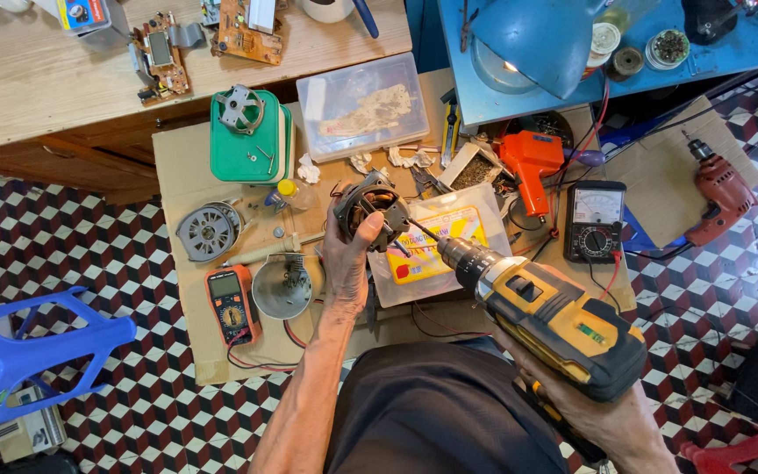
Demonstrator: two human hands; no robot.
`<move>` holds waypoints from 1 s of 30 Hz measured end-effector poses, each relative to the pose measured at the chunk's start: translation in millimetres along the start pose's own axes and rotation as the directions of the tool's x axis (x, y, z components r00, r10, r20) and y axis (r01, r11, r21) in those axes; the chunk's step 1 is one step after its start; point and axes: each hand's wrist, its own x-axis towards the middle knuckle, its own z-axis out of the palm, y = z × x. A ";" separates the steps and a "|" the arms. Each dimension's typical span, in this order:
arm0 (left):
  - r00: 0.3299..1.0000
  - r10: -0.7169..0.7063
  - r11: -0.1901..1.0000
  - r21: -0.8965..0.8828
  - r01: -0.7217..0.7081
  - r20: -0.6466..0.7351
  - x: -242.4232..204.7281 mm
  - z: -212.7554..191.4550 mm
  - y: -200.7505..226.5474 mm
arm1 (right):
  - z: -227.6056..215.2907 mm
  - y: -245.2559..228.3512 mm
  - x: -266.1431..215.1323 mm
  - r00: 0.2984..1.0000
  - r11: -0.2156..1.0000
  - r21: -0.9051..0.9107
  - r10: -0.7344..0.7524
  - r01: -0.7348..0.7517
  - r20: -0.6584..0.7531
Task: The person works at a cluttered workbench, handling a small electric motor and various tools. They use a cordless drill to drive screws into the motor housing, then set the drill down and continue manipulating the motor and small parts by hand.
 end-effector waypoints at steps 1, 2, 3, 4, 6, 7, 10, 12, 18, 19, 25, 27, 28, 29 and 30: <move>1.000 -0.001 1.000 0.012 0.001 -0.004 -0.2 -0.1 0.1 | -2.0 0.4 1.0 0.987 0.851 0.502 0.154 -0.156 0.047; 1.000 0.000 1.000 0.025 0.001 -0.009 -0.6 -0.5 0.5 | -4.6 1.2 2.7 0.953 0.447 0.854 0.254 -0.266 0.163; 1.000 0.000 0.999 0.038 0.001 -0.015 -1.1 -0.9 0.9 | -8.0 1.7 4.7 0.910 -0.090 0.950 0.273 -0.300 0.313; 1.000 -0.001 0.999 0.035 0.001 -0.014 -1.4 -1.1 1.3 | -11.7 1.6 7.1 0.874 -0.203 0.921 0.302 -0.332 0.381; 1.000 -0.005 1.000 0.027 0.005 -0.010 -2.6 0.1 0.8 | -19.5 1.2 11.3 0.785 -0.423 0.828 0.336 -0.368 0.520; 1.000 -0.005 1.000 0.022 0.006 -0.010 -2.8 0.5 0.5 | -22.4 2.6 13.5 0.828 -0.261 0.897 0.357 -0.356 0.432; 1.000 -0.013 1.000 0.015 0.013 -0.005 -3.0 1.7 -0.8 | -29.4 4.8 18.0 0.861 -0.046 0.937 0.383 -0.346 0.336; 1.000 -0.024 1.000 0.019 0.024 0.007 -3.1 0.4 -1.4 | -32.2 2.9 20.5 0.758 -0.301 0.858 0.406 -0.416 0.510; 0.994 -0.101 0.993 -0.067 0.099 -0.036 2.3 -3.1 -3.6 | -42.0 13.9 15.9 0.467 -0.298 0.708 0.581 -0.640 0.666; 0.993 -0.110 0.989 -0.104 0.105 -0.038 2.1 -5.4 -2.1 | -41.1 17.9 15.5 0.491 -0.369 0.752 0.587 -0.546 0.644; 0.983 -0.175 0.960 -0.230 0.158 -0.054 -10.0 -12.8 11.2 | -10.1 40.0 -10.7 0.454 -0.628 0.777 0.682 -0.038 0.573; 0.974 -0.220 0.954 -0.222 0.204 -0.049 -17.9 -16.8 19.9 | 18.6 41.4 -16.8 0.430 -0.656 0.743 0.713 0.132 0.554; 0.972 -0.232 0.950 -0.222 0.218 -0.037 -19.9 -16.0 22.0 | 34.2 40.5 -21.6 0.401 -0.659 0.740 0.719 0.136 0.567; 0.969 -0.244 0.947 -0.222 0.233 -0.024 -21.7 -14.4 23.4 | 49.6 38.2 -28.0 0.373 -0.661 0.737 0.725 0.141 0.579; 0.967 -0.256 0.944 -0.220 0.246 -0.016 -23.1 -12.5 25.0 | 65.7 34.8 -33.8 0.347 -0.667 0.731 0.727 0.146 0.593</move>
